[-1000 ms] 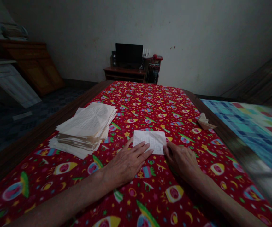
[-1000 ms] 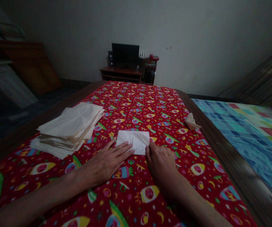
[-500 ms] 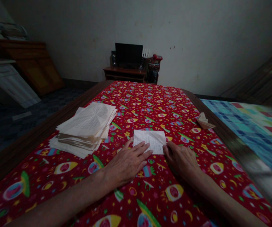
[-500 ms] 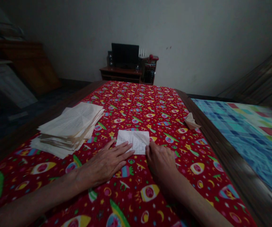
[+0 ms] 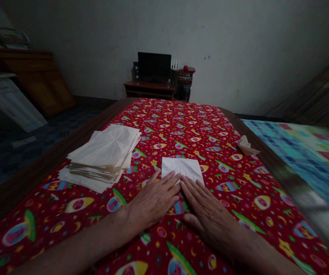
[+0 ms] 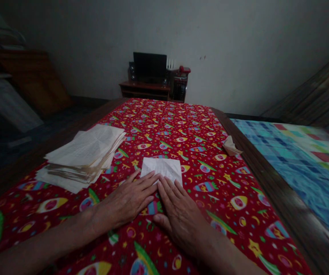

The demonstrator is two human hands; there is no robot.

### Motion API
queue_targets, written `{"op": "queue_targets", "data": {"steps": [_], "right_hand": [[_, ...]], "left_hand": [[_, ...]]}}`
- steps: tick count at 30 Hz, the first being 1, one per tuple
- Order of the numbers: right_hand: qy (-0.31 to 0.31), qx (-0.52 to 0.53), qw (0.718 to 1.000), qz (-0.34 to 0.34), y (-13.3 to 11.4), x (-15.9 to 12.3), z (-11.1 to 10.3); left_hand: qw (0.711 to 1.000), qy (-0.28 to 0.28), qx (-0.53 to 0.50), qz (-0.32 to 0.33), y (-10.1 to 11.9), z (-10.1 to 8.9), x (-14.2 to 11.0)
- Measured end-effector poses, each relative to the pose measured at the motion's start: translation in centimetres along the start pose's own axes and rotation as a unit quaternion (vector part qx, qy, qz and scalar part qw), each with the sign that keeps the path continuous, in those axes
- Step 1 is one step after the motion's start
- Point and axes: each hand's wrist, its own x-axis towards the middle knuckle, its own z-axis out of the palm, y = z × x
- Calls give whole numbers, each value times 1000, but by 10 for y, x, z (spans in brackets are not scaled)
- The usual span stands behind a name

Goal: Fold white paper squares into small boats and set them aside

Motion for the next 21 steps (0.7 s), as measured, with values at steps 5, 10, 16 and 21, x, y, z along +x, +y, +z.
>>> {"op": "queue_targets", "data": {"steps": [5, 10, 16, 21], "right_hand": [[-34, 7, 999, 3, 10, -8, -9], [-22, -11, 999, 30, 21, -19, -11], [-15, -49, 997, 59, 33, -30, -13], [-2, -60, 995, 75, 33, -26, -12]], "left_hand": [[1000, -12, 10, -14, -3, -2, -9], [999, 26, 22, -35, -13, 3, -26], [998, 27, 51, -33, -23, 5, -39], [997, 57, 39, -26, -31, -1, -41]]}}
